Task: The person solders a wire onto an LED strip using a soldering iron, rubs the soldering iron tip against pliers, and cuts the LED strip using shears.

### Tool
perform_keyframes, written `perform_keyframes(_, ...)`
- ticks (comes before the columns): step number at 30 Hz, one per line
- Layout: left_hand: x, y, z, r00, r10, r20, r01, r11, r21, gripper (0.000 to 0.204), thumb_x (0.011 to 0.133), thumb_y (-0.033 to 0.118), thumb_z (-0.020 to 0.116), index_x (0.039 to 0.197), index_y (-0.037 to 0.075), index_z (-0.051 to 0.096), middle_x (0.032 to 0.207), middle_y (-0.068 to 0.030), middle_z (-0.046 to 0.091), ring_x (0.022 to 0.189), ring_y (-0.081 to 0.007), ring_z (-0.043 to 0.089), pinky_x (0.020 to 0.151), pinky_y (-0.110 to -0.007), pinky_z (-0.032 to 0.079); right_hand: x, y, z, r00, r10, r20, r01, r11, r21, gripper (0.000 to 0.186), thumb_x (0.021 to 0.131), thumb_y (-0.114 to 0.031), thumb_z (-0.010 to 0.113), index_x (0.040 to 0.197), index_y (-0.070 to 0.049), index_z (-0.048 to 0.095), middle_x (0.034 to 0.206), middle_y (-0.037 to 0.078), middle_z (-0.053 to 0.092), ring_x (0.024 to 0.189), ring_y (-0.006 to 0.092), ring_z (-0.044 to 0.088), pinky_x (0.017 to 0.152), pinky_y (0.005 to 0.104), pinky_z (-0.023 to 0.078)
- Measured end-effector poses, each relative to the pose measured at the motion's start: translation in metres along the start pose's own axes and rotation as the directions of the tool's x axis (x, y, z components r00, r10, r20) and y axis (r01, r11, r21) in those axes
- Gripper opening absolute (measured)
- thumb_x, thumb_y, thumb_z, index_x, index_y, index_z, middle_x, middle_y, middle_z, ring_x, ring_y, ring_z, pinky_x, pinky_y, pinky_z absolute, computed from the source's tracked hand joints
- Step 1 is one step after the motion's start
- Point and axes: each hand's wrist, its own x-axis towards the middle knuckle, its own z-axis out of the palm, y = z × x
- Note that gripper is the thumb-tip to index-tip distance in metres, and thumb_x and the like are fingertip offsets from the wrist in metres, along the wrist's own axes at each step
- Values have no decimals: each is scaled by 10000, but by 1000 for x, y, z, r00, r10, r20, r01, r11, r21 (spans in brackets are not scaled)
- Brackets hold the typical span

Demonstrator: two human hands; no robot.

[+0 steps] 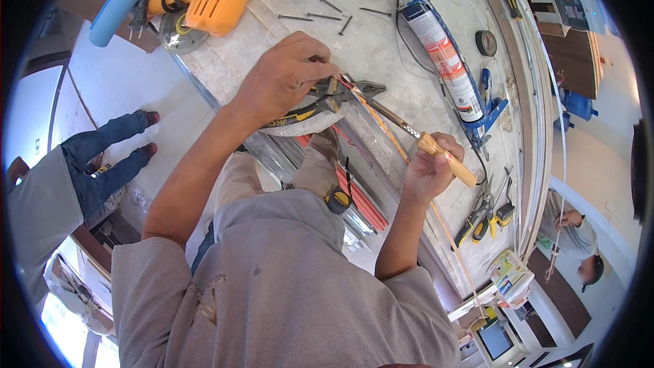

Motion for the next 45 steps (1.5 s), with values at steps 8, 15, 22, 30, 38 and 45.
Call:
perform_keyframes(8,0,3,0,1000,-29,1,29,999,-15,281,709,-52,640,942,94,702,917,-59,612,892,-243,582,768,-338,503,-1,0,2,1000,-1,-6,1,1000,-9,246,836,-158,634,1009,-8,544,974,138,526,847,199,517,693,284,453)
perform_keyframes(15,1,2,-1,1000,-14,7,14,1000,5,263,714,-35,644,938,94,695,917,-55,604,886,-236,580,769,-332,502,0,0,2,1000,5,-3,-5,1000,-20,251,841,-166,645,1009,-7,549,979,137,528,843,199,523,662,278,455)
perform_keyframes(22,1,2,-1,1000,-19,11,19,1000,10,256,717,-26,647,935,100,696,919,-54,603,892,-234,583,776,-330,503,0,-1,3,1000,13,2,-13,1000,-21,251,841,-168,645,1012,-11,550,977,131,519,846,198,516,674,281,450)
perform_keyframes(30,1,0,0,1000,-1,4,1,1000,16,253,719,-32,640,924,106,698,911,-48,598,894,-230,583,776,-327,505,0,0,3,1000,17,-8,-17,999,-27,263,842,-180,651,1015,-12,546,974,131,516,829,190,504,656,269,437)
perform_keyframes(38,2,2,-2,1000,8,-4,-8,1000,-16,259,714,-47,640,917,100,700,909,-49,599,881,-232,582,772,-331,503,1,-2,1,999,36,30,-36,999,0,248,832,-176,645,1011,-22,567,990,127,561,916,219,571,828,347,508)
perform_keyframes(45,3,1,-2,1000,14,0,-14,1000,-27,269,703,-64,636,911,94,701,905,-51,602,875,-236,585,768,-334,504,1,-1,3,1000,2,5,-2,999,-43,256,821,-160,636,1010,-11,549,939,140,515,804,195,506,627,268,437)
